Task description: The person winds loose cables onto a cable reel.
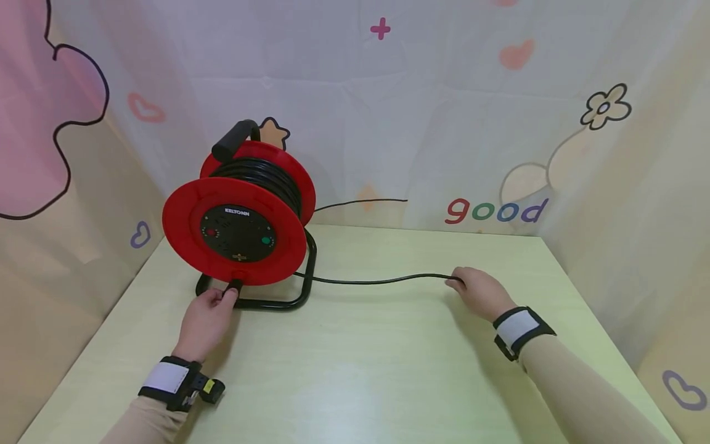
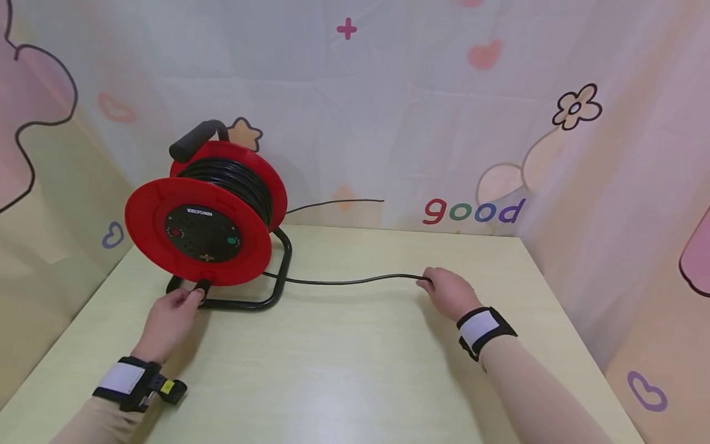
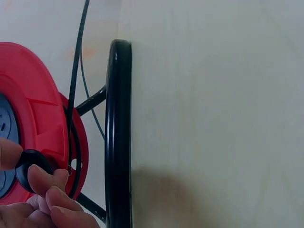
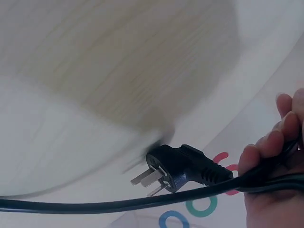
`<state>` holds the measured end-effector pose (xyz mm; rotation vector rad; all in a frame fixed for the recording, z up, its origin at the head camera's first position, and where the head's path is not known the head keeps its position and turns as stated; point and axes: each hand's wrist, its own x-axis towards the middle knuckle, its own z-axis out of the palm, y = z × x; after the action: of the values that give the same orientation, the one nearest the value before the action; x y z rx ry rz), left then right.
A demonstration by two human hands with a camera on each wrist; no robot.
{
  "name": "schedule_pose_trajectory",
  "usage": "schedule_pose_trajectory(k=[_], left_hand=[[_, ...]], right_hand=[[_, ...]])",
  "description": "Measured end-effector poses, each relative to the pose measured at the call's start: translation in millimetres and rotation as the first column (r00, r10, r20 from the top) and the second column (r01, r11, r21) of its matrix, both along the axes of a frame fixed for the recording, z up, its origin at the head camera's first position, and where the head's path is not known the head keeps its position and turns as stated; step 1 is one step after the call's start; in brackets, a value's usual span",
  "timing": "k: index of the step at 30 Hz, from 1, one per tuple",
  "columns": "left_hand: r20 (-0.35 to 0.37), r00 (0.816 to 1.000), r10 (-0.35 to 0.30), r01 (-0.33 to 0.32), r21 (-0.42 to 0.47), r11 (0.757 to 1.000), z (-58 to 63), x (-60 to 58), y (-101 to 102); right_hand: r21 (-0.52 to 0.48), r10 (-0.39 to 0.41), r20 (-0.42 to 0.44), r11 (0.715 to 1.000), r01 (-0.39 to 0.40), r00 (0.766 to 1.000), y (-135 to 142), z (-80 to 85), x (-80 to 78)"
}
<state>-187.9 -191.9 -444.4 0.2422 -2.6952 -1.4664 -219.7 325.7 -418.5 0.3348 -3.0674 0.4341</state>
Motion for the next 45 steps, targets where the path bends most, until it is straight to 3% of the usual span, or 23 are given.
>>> schedule_pose_trajectory(k=[7,11,16,24,29,31,34,39,45], left_hand=[[0.056,0.998,0.022,-0.028,0.120,0.992,0.3,0.0,-14],[0.127,0.992,0.015,-0.046,0.246,0.968,5.7,0.0,-21],[0.178,0.984,0.016,-0.091,0.423,0.902,11.0,-0.5,-26],[0.199,0.980,0.017,-0.129,0.567,0.814,11.7,-2.8,-29],[0.204,0.978,0.036,-0.168,0.684,0.710,14.8,-1.7,-31],[0.189,0.981,0.041,-0.169,0.731,0.662,17.7,-0.9,-32],[0.157,0.987,0.048,-0.153,0.777,0.611,23.0,0.2,-34],[0.133,0.988,0.082,-0.156,0.806,0.570,31.8,0.2,-35],[0.115,0.985,0.129,-0.167,0.818,0.550,39.2,-4.3,-39]], right_hand=[[-0.002,-0.021,0.017,1.000,0.021,1.000,15,4.3,8.6],[-0.015,-0.019,0.013,1.000,0.020,1.000,19,6.1,10.3],[-0.025,0.003,0.010,1.000,-0.002,1.000,23,5.8,8.3],[-0.040,0.042,-0.004,0.998,-0.043,0.999,25,9.9,2.9],[-0.038,0.028,0.016,0.999,-0.027,0.999,23,12.7,1.0],[-0.037,0.018,0.023,0.999,-0.017,1.000,23,13.0,0.9],[-0.035,0.013,0.027,0.999,-0.012,1.000,22,13.1,1.2],[-0.032,0.020,0.016,0.999,-0.020,1.000,21,13.9,1.3],[-0.025,0.020,0.011,0.999,-0.020,1.000,21,15.2,1.3]])
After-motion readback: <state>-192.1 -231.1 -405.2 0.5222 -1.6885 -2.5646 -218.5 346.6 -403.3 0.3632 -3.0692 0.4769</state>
